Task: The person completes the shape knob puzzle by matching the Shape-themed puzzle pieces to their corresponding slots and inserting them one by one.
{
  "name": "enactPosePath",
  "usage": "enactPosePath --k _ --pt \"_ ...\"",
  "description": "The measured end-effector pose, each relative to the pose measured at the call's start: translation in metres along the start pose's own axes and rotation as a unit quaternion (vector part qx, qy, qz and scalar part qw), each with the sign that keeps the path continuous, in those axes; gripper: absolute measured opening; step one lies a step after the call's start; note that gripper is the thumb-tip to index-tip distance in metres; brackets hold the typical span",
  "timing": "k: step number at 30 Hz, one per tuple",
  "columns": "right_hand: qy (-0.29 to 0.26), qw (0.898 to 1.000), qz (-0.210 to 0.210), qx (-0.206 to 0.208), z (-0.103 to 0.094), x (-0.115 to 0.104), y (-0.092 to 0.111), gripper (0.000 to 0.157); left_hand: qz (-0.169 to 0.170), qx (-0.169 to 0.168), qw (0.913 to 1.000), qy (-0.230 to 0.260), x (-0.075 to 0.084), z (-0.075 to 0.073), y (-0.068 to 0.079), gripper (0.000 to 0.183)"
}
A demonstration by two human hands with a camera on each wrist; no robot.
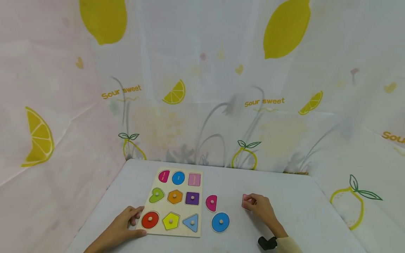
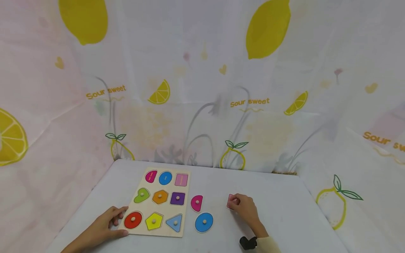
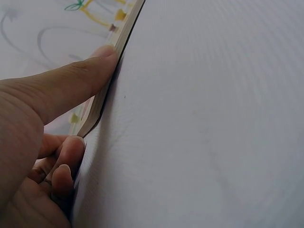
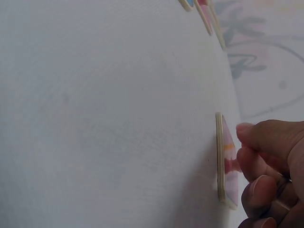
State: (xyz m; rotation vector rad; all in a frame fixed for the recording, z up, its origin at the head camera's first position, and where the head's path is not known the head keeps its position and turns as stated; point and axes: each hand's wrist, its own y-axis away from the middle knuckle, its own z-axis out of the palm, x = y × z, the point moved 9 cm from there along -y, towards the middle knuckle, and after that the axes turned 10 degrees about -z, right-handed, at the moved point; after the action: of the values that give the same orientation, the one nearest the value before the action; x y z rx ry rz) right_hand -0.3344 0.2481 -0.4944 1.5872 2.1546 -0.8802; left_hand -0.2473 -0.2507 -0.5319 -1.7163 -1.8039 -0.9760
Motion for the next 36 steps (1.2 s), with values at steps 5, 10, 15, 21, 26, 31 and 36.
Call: enactPosePath --k 5,10,15,21,26,31,36 --pt "0.0 1.0 0.016 0.01 -0.003 0.014 0.002 0.009 -0.006 0.001 1.0 -0.003 -0.001 0.0 0.0 0.091" --pt "-0.009 0.999 0.02 0.026 -0.009 0.016 0.001 0.01 0.023 0.003 0.9997 -0.001 0.003 -0.001 -0.001 0.09" --pt "-0.006 0.999 0.037 0.027 -0.012 0.018 0.001 0.014 0.019 0.001 0.9998 0.004 0.001 0.0 0.0 0.09" --pt "-0.008 0.998 0.053 0.022 -0.01 0.022 0.002 0.018 0.03 0.009 0.9995 -0.005 0.002 0.0 0.0 0.09" --pt "-0.014 0.998 0.059 0.027 -0.011 0.023 0.002 0.021 0.033 0.008 0.9994 -0.003 0.003 -0.001 0.001 0.091" --pt "-0.015 0.997 0.068 0.025 -0.009 0.026 0.004 0.02 0.027 0.005 0.9996 0.004 0.003 -0.001 0.002 0.091" --pt "-0.013 0.998 0.056 0.019 -0.007 0.025 0.002 0.018 0.032 0.008 0.9994 -0.005 0.005 -0.001 0.001 0.091"
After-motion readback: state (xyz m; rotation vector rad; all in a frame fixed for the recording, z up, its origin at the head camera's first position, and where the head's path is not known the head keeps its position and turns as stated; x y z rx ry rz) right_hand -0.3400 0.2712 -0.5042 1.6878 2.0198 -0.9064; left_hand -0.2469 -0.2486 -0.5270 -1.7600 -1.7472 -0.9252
